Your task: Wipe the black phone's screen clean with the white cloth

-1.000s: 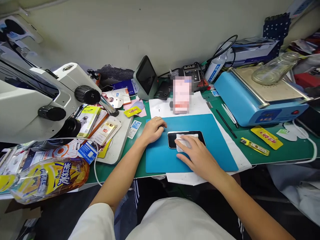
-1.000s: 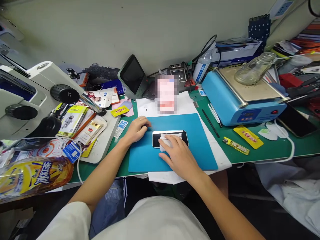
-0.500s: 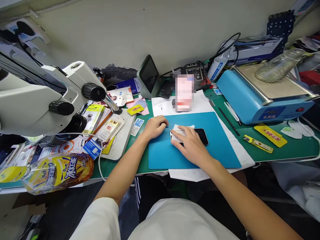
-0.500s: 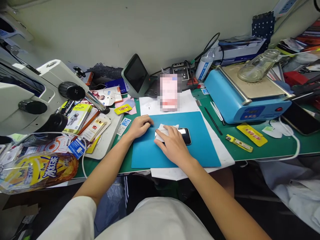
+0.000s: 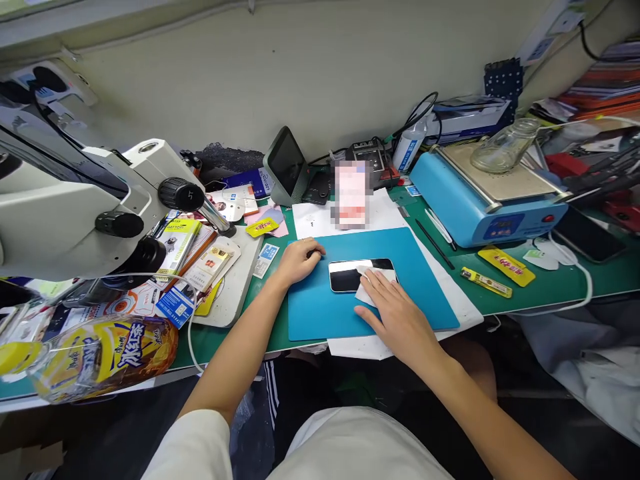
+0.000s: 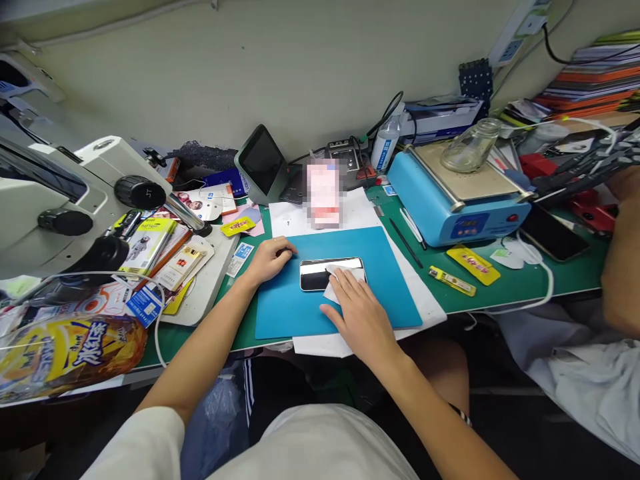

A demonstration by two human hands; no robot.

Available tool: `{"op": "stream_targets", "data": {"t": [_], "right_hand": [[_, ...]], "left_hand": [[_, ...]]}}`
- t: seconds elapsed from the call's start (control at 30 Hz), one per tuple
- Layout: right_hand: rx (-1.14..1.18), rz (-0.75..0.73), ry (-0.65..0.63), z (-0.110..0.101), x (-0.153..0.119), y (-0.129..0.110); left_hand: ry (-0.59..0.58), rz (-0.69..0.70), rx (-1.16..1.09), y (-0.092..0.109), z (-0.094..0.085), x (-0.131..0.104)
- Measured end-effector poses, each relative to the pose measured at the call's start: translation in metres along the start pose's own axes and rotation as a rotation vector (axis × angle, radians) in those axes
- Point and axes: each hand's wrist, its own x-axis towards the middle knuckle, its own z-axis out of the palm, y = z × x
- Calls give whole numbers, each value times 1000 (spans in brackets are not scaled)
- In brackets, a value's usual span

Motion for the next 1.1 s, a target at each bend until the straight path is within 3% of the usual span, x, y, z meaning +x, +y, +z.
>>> {"op": "stream_targets", "data": {"t": [0.27,0.43,0.67,0.9,1.1], "right_hand": [[-69,136,-15,-7,16,12],[-94,116,29,-4,-4,9],[-50,140,-73,-17,17,23],[-62,123,-87,-17,-11,15],[-8,89,-53,-16,7,26]], "left_hand": [[18,6,-21,1,-1,2],[13,-6,-26,-1,-1,2],[4,4,-22,-1,-1,1],[-13,12,-2,-1,0,1],[-26,3,14,-5,1,4]]}}
